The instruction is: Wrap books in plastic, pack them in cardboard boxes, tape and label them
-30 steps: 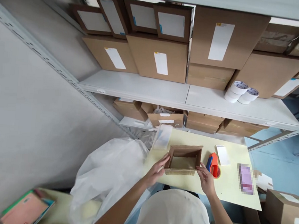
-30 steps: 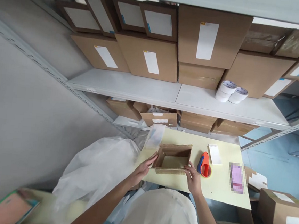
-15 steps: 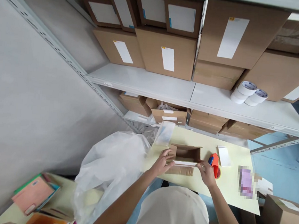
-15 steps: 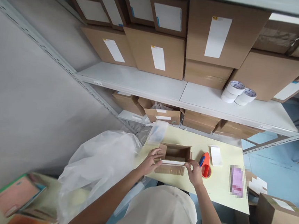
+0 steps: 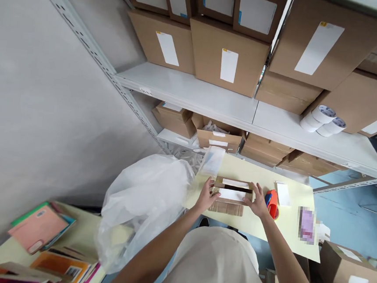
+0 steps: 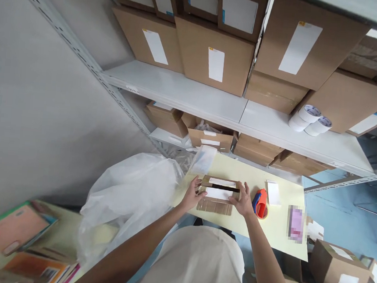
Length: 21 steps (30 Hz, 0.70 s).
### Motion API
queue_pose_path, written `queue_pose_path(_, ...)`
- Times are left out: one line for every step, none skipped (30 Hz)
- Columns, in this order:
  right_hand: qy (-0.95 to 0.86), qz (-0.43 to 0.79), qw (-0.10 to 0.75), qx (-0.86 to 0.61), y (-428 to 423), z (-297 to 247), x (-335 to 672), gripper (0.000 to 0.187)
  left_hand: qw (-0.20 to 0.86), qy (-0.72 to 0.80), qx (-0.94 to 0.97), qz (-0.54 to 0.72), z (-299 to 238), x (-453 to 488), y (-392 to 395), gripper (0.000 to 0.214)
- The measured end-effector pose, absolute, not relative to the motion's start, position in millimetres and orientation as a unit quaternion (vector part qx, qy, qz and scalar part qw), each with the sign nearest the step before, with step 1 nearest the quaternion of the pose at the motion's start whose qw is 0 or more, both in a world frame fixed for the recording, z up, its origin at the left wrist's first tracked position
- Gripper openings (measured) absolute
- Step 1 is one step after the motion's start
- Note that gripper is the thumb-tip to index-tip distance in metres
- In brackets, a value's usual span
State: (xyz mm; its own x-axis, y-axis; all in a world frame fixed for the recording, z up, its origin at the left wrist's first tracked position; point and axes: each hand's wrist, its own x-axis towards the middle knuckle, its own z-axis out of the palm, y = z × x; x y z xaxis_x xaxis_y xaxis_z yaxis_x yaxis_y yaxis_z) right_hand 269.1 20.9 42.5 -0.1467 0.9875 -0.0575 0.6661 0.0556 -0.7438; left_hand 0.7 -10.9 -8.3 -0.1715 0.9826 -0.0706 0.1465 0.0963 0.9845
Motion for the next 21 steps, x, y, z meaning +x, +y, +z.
queue_pose_path(-0.69, 0.331, 0.223, -0.604, 20.1, 40.3, 264.8, 0.077, 0.447, 0.593, 0.474, 0.474, -7.7, -0.3, -9.1, 0.085)
queue_pose_path(-0.69, 0.333, 0.206, -0.608, 17.7, 37.2, 261.0, 0.076, 0.455, 0.588, 0.478, 0.467, -6.9, -1.1, -7.2, 0.084)
queue_pose_path(-0.686, 0.331, 0.196, -0.617, 13.5, 33.5, 258.0, 0.077, 0.461, 0.584, 0.486, 0.458, -6.0, -1.8, -5.3, 0.084)
queue_pose_path(-0.68, 0.324, 0.194, -0.628, 8.1, 29.6, 255.9, 0.08, 0.464, 0.579, 0.5, 0.448, -4.9, -2.2, -3.5, 0.083)
queue_pose_path(-0.673, 0.313, 0.198, -0.64, 1.7, 25.7, 254.7, 0.082, 0.461, 0.573, 0.519, 0.436, -3.5, -2.2, -1.9, 0.082)
queue_pose_path(-0.666, 0.299, 0.206, -0.652, -5.0, 22.2, 254.2, 0.084, 0.451, 0.568, 0.545, 0.42, -1.8, -2.0, -0.5, 0.082)
queue_pose_path(-0.657, 0.286, 0.213, -0.664, -11.6, 19.1, 254.1, 0.084, 0.433, 0.562, 0.578, 0.403, 0.5, -1.2, 0.8, 0.08)
queue_pose_path(-0.647, 0.274, 0.22, -0.677, -17.5, 16.7, 254.1, 0.085, 0.406, 0.558, 0.613, 0.383, 3.6, 0.2, 1.8, 0.077)
queue_pose_path(-0.637, 0.266, 0.225, -0.688, -22.5, 14.8, 253.8, 0.085, 0.37, 0.556, 0.65, 0.362, 7.5, 2.2, 2.6, 0.074)
queue_pose_path(-0.628, 0.26, 0.229, -0.697, -26.3, 13.6, 252.9, 0.085, 0.329, 0.553, 0.686, 0.339, 12.2, 4.8, 3.3, 0.07)
queue_pose_path(-0.621, 0.256, 0.232, -0.704, -28.8, 12.9, 251.5, 0.084, 0.286, 0.547, 0.721, 0.315, 17.6, 8.1, 3.9, 0.066)
queue_pose_path(-0.617, 0.252, 0.236, -0.707, -30.2, 12.7, 249.7, 0.083, 0.247, 0.537, 0.753, 0.29, 23.5, 11.9, 4.4, 0.063)
queue_pose_path(-0.619, 0.247, 0.241, -0.706, -30.5, 12.8, 248.1, 0.083, 0.213, 0.522, 0.783, 0.262, 29.6, 16.1, 5.0, 0.062)
queue_pose_path(-0.623, 0.24, 0.245, -0.703, -30.2, 13.2, 247.2, 0.084, 0.186, 0.504, 0.811, 0.233, 35.4, 20.4, 5.7, 0.063)
queue_pose_path(-0.629, 0.231, 0.251, -0.699, -29.6, 13.6, 247.6, 0.084, 0.165, 0.486, 0.833, 0.205, 40.7, 24.7, 6.5, 0.064)
queue_pose_path(-0.634, 0.221, 0.26, -0.695, -29.2, 13.9, 250.0, 0.084, 0.15, 0.472, 0.85, 0.179, 45.3, 28.6, 7.3, 0.066)
queue_pose_path(-0.634, 0.21, 0.27, -0.694, -29.3, 13.9, 254.8, 0.084, 0.14, 0.465, 0.86, 0.157, 49.1, 32.2, 8.0, 0.069)
queue_pose_path(-0.627, 0.2, 0.283, -0.698, -29.9, 13.4, 262.1, 0.082, 0.135, 0.463, 0.865, 0.141, 52.1, 35.1, 8.5, 0.07)
queue_pose_path(-0.613, 0.191, 0.296, -0.708, -31.1, 12.2, 271.8, 0.079, 0.134, 0.466, 0.865, 0.131, 54.4, 37.6, 8.7, 0.07)
queue_pose_path(-0.593, 0.183, 0.306, -0.722, -32.5, 10.2, 283.4, 0.077, 0.136, 0.472, 0.862, 0.126, 56.3, 39.6, 8.6, 0.07)
queue_pose_path(-0.573, 0.178, 0.312, -0.737, -33.8, 7.4, 296.2, 0.075, 0.142, 0.479, 0.857, 0.127, 58.0, 41.5, 8.1, 0.071)
